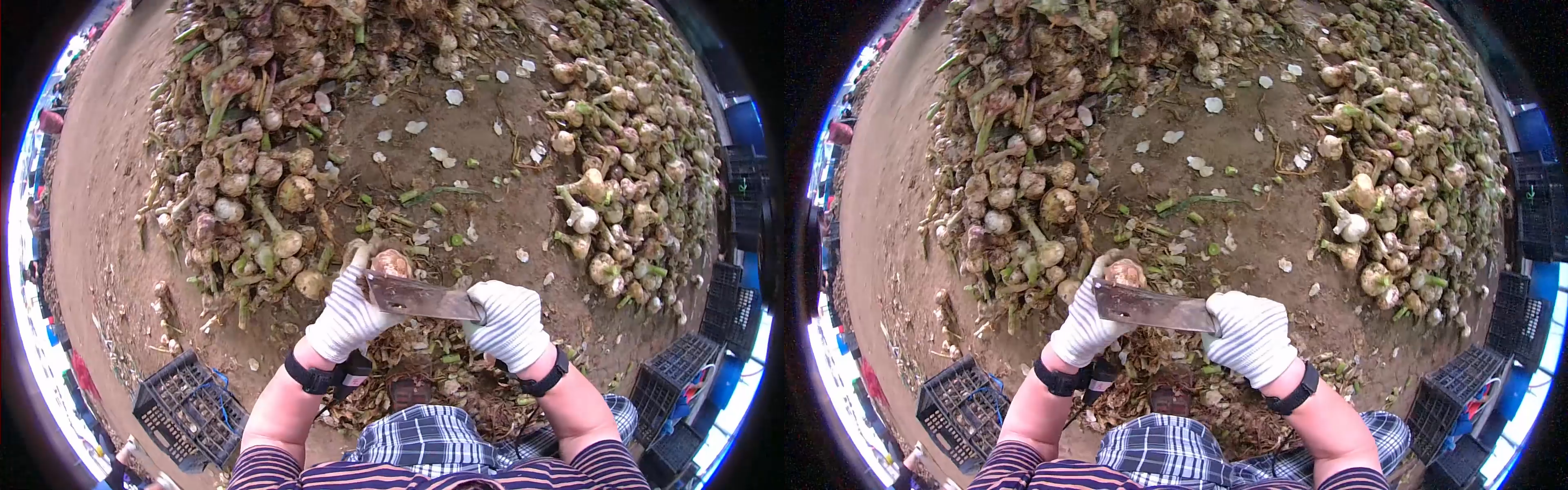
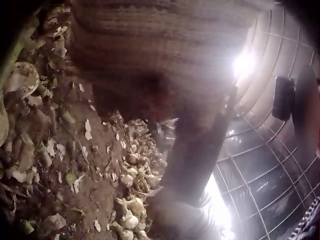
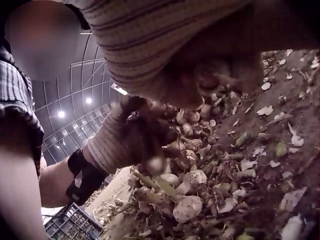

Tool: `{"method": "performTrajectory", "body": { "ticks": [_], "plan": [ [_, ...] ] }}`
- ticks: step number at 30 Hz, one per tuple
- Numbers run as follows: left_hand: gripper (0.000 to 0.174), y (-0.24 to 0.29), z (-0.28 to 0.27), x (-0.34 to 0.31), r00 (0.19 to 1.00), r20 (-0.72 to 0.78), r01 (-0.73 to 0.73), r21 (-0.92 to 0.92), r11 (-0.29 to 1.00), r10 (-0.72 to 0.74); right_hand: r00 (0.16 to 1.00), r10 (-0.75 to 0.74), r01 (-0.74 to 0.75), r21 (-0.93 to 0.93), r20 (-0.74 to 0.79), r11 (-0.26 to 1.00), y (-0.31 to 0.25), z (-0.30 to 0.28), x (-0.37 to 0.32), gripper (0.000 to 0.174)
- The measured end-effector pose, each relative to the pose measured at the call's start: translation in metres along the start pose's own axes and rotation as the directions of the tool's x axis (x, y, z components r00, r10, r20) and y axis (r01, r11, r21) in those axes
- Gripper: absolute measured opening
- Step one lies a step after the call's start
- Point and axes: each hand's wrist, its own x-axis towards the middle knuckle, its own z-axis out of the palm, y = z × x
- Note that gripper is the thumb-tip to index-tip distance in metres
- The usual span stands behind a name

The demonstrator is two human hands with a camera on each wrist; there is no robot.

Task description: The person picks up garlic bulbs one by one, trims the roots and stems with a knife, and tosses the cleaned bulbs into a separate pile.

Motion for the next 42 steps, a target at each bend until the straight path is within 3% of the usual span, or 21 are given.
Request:
{"method": "performTrajectory", "body": {
  "ticks": [1, 2, 4, 6, 8, 10, 12, 13, 14, 16, 18, 20, 21, 22, 25, 27, 30, 36, 38, 39, 42],
  "plan": [
    [0.052, 0.003, 0.005, 0.002, 0.997, 0.06, 0.058, -0.316, 0.947, -0.041, 1.0, -0.002, 0.002, -0.006, 0.0, 1.0, -0.001, -0.001, -0.001, 0.01],
    [0.052, 0.008, 0.009, 0.001, 0.997, 0.067, 0.066, -0.317, 0.946, -0.047, 1.0, 0.007, -0.007, -0.006, 0.0, 1.0, -0.002, -0.002, -0.001, 0.01],
    [0.036, 0.027, 0.022, -0.003, 0.999, -0.001, 0.045, 0.477, 0.878, -0.051, 1.0, 0.001, -0.001, 0.013, 0.008, 1.0, -0.008, -0.001, -0.002, 0.01],
    [0.039, -0.001, 0.008, -0.001, 0.994, 0.107, -0.048, 0.706, 0.706, -0.039, 1.0, 0.021, -0.022, 0.046, 0.006, 0.999, -0.015, 0.002, -0.001, 0.011],
    [0.04, -0.031, 0.002, -0.005, 0.803, 0.461, -0.466, 0.881, -0.083, 0.378, 1.0, 0.004, -0.004, 0.088, -0.006, 0.996, -0.017, 0.01, -0.001, 0.012],
    [0.036, -0.032, 0.011, -0.008, 0.836, 0.364, -0.431, 0.899, 0.081, 0.41, 1.0, -0.006, 0.006, 0.087, 0.005, 0.996, -0.01, 0.018, -0.003, 0.014],
    [0.033, 0.013, 0.031, -0.012, 0.986, 0.158, -0.065, 0.635, 0.77, -0.047, 0.997, 0.017, -0.012, 0.072, -0.077, 0.997, 0.009, 0.033, -0.008, 0.014],
    [0.034, 0.016, 0.034, -0.022, 0.899, 0.353, -0.425, 0.849, 0.314, 0.26, 0.956, 0.289, -0.29, -0.002, 0.057, 0.957, 0.019, 0.035, -0.009, 0.013],
    [0.043, 0.031, 0.046, -0.035, 0.997, 0.062, -0.072, 0.377, 0.924, 0.052, 0.874, 0.426, -0.4, -0.152, 0.234, 0.904, 0.039, 0.036, -0.011, 0.015],
    [0.054, 0.031, 0.04, -0.016, 0.813, 0.198, -0.566, 0.49, 0.663, 0.547, 0.833, 0.516, -0.469, -0.24, 0.2, 0.85, 0.069, 0.05, -0.032, 0.019],
    [0.064, 0.045, 0.019, 0.007, 0.945, 0.134, -0.281, 0.802, 0.527, 0.3, 0.84, 0.536, -0.527, -0.108, 0.088, 0.843, 0.066, 0.044, -0.037, 0.02],
    [0.064, 0.047, 0.002, 0.015, 0.947, 0.106, -0.202, 0.931, 0.303, 0.305, 0.827, 0.557, -0.555, -0.053, 0.069, 0.83, 0.059, 0.035, -0.03, 0.013],
    [0.061, 0.036, -0.012, 0.018, 0.936, 0.118, -0.238, 0.906, 0.351, 0.331, 0.857, 0.514, -0.515, 0.116, 0.04, 0.849, 0.057, 0.035, -0.031, 0.011],
    [0.058, 0.037, 0.0, 0.015, 0.994, -0.111, 0.027, 0.401, 0.916, 0.02, 0.882, 0.472, -0.453, 0.279, 0.0, 0.847, 0.054, 0.037, -0.03, 0.009],
    [0.06, 0.026, -0.005, 0.011, 0.982, -0.184, 0.034, 0.355, 0.934, 0.034, 0.911, 0.403, -0.403, 0.384, 0.085, 0.831, 0.04, 0.045, -0.027, 0.011],
    [0.059, 0.023, -0.01, 0.004, 0.981, -0.054, 0.173, -0.177, 0.969, -0.185, 0.899, 0.386, -0.437, 0.432, 0.207, 0.789, 0.037, 0.053, -0.026, 0.019],
    [0.057, 0.046, 0.005, 0.008, 0.883, -0.032, 0.462, -0.116, 0.879, -0.468, 0.911, 0.355, -0.406, 0.316, 0.209, 0.857, 0.026, 0.038, -0.017, 0.02],
    [0.027, 0.051, 0.024, 0.008, 0.924, -0.066, 0.383, 0.158, 0.91, -0.377, 0.928, 0.287, -0.329, 0.165, 0.237, 0.93, 0.01, 0.016, -0.006, 0.022],
    [0.017, 0.049, 0.025, 0.006, 0.962, -0.144, 0.274, 0.431, 0.86, -0.234, 0.919, 0.286, -0.32, 0.091, 0.27, 0.943, 0.01, 0.017, -0.007, 0.023],
    [0.009, 0.037, 0.017, 0.002, 0.994, -0.091, 0.016, 0.673, 0.74, 0.061, 0.865, 0.369, -0.408, 0.048, 0.34, 0.912, 0.015, 0.021, -0.013, 0.025],
    [0.01, 0.054, 0.004, 0.007, 0.97, -0.23, 0.022, 0.381, 0.924, 0.072, 0.677, 0.556, -0.538, -0.191, 0.482, 0.821, 0.061, 0.056, -0.037, 0.03]
  ]
}}
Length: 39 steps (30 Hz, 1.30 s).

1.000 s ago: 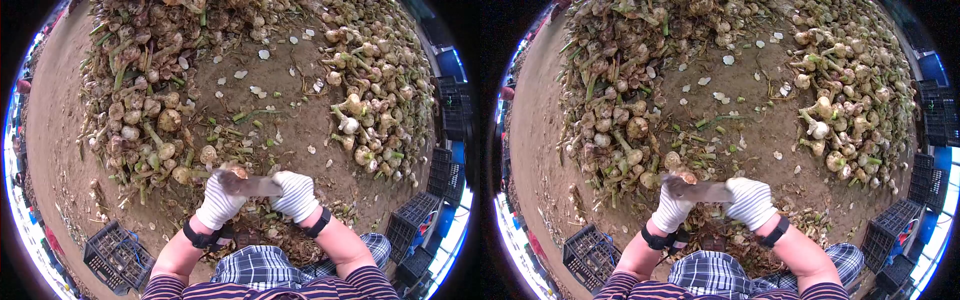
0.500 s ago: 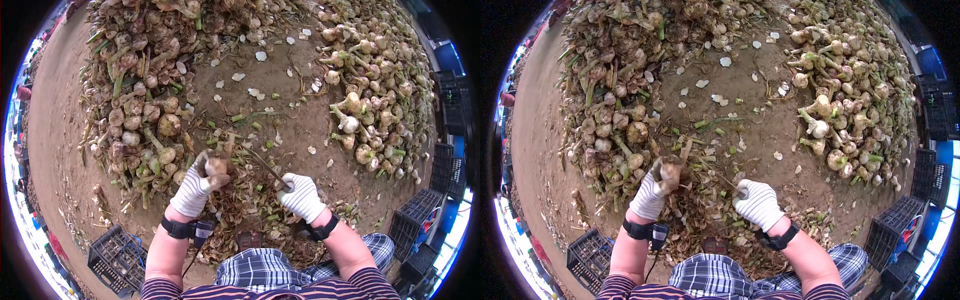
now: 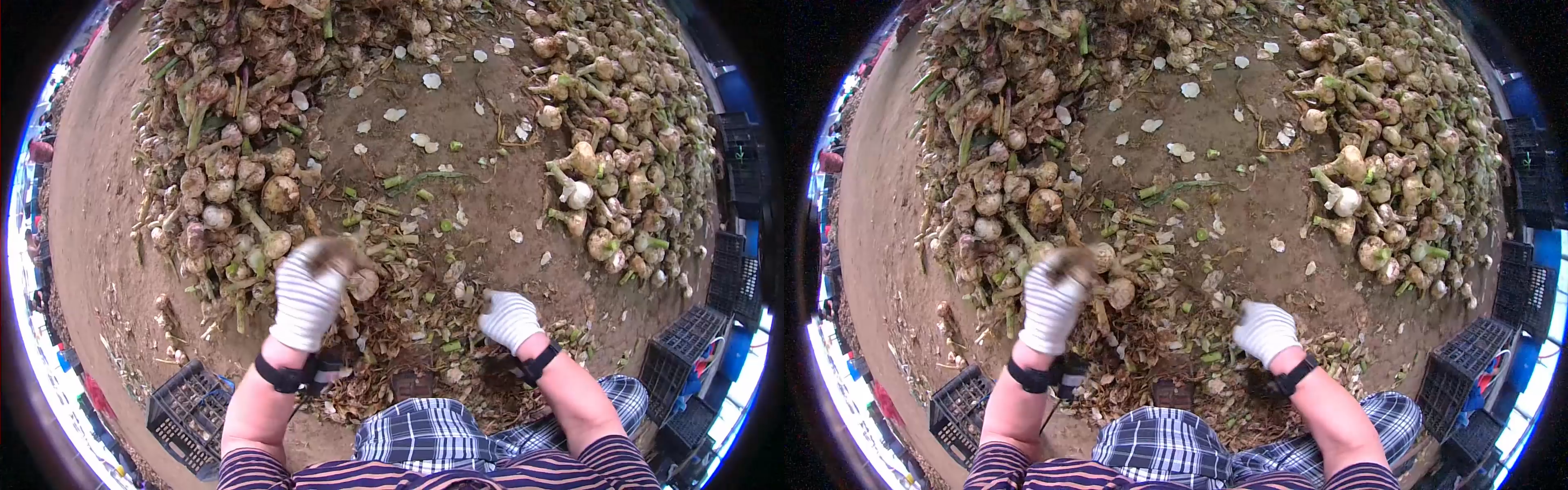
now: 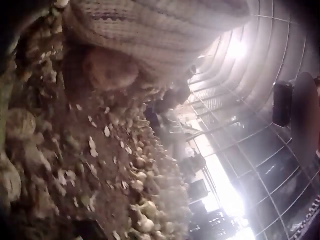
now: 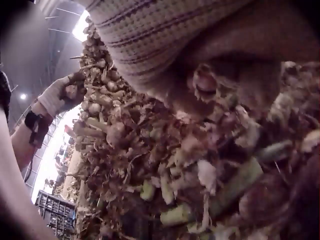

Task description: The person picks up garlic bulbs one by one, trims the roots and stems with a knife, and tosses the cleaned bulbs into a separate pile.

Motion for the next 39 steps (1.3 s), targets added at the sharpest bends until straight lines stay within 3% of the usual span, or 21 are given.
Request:
{"method": "performTrajectory", "body": {
  "ticks": [2, 4, 6, 7, 8, 9, 10, 12, 14, 18, 20, 23, 24, 26, 28, 29, 30, 32, 34, 38, 39],
  "plan": [
    [0.028, 0.011, -0.008, 0.021, 0.991, -0.087, 0.105, 0.006, 0.994, -0.104, 0.988, 0.017, 0.002, 0.123, -0.154, 0.992, 0.014, 0.019, -0.005, 0.03],
    [0.046, 0.054, 0.024, 0.018, 0.996, 0.086, 0.052, -0.398, 0.916, -0.019, 0.987, -0.001, 0.033, 0.201, -0.16, 0.979, 0.003, 0.018, 0.005, 0.029],
    [0.061, 0.075, 0.031, 0.011, 0.917, 0.398, 0.177, -0.446, 0.878, 0.017, 0.98, -0.042, 0.113, 0.363, -0.197, 0.925, -0.01, 0.008, 0.005, 0.021],
    [0.063, 0.094, 0.024, 0.023, 0.809, 0.588, 0.12, -0.208, 0.971, 0.026, 0.96, -0.056, 0.158, 0.368, -0.273, 0.916, -0.011, 0.002, 0.002, 0.017],
    [0.066, 0.079, 0.026, 0.029, 0.807, 0.591, -0.02, 0.012, 1.0, 0.009, 0.933, -0.066, 0.204, 0.37, -0.353, 0.906, -0.012, -0.003, 0.0, 0.013],
    [0.065, 0.047, 0.024, 0.042, 0.842, 0.539, -0.364, 0.522, 0.771, 0.033, 0.929, -0.066, 0.209, 0.371, -0.363, 0.905, -0.006, -0.003, 0.003, 0.013],
    [0.065, 0.015, 0.018, 0.053, 0.86, 0.503, -0.51, 0.833, 0.216, 0.09, 0.935, -0.033, 0.17, 0.367, -0.353, 0.915, 0.005, 0.003, 0.008, 0.013],
    [0.067, -0.011, 0.008, 0.058, 0.888, 0.264, -0.33, 0.936, -0.121, -0.375, 0.943, 0.006, 0.123, 0.365, -0.333, 0.923, 0.017, 0.016, 0.011, 0.013],
    [0.068, -0.05, -0.009, 0.058, 0.932, 0.212, -0.274, 0.943, -0.187, -0.295, 0.948, 0.016, 0.151, 0.493, -0.317, 0.857, 0.02, 0.025, 0.009, 0.013],
    [0.068, -0.047, 0.014, 0.047, 0.891, 0.37, -0.367, 0.928, 0.063, -0.265, 0.973, 0.012, 0.085, 0.404, -0.232, 0.911, 0.008, 0.02, 0.005, 0.022],
    [0.067, -0.054, 0.028, 0.047, 0.885, 0.39, -0.387, 0.92, 0.063, -0.255, 0.96, 0.002, 0.121, 0.425, -0.279, 0.897, 0.004, 0.015, 0.002, 0.018],
    [0.068, -0.05, 0.046, 0.057, 0.837, 0.276, -0.212, 0.96, 0.184, -0.472, 0.935, -0.014, 0.161, 0.388, -0.355, 0.908, 0.007, 0.011, 0.003, 0.013],
    [0.068, -0.051, 0.046, 0.057, 0.838, 0.281, -0.217, 0.958, 0.187, -0.468, 0.921, -0.033, 0.171, 0.329, -0.387, 0.929, 0.009, 0.009, 0.004, 0.013],
    [0.068, -0.058, 0.037, 0.056, 0.926, 0.211, -0.04, 0.879, 0.475, -0.313, 0.894, -0.05, 0.209, 0.315, -0.446, 0.926, 0.006, 0.0, -0.004, 0.012],
    [0.063, -0.063, 0.036, 0.053, 0.932, 0.226, -0.037, 0.839, 0.543, -0.285, 0.884, -0.131, 0.234, 0.182, -0.448, 0.955, -0.006, -0.015, -0.014, 0.011],
    [0.061, -0.065, 0.038, 0.047, 0.949, 0.266, 0.003, 0.525, 0.851, -0.167, 0.889, -0.137, 0.228, 0.162, -0.437, 0.96, -0.015, -0.025, -0.019, 0.009],
    [0.061, -0.066, 0.04, 0.041, 0.967, 0.251, 0.015, 0.107, 0.994, -0.041, 0.888, -0.137, 0.229, 0.162, -0.44, 0.96, -0.018, -0.031, -0.02, 0.009],
    [0.06, -0.039, 0.038, 0.028, 0.963, 0.27, -0.051, 0.113, 0.992, 0.019, 0.849, -0.307, 0.329, -0.024, -0.43, 0.944, -0.021, -0.038, -0.022, 0.015],
    [0.058, -0.041, 0.034, 0.023, 0.957, 0.249, -0.104, -0.19, 0.976, 0.151, 0.825, -0.339, 0.358, -0.046, -0.453, 0.933, -0.023, -0.043, -0.03, 0.013],
    [0.055, -0.028, 0.031, 0.029, 0.892, 0.396, 0.337, -0.255, 0.906, -0.22, 0.781, -0.421, 0.415, -0.12, -0.462, 0.902, -0.032, -0.049, -0.04, 0.011],
    [0.054, -0.023, 0.037, 0.012, 0.969, 0.241, -0.03, -0.076, 0.997, 0.048, 0.758, -0.427, 0.431, -0.114, -0.493, 0.895, -0.034, -0.05, -0.04, 0.011]
  ]
}}
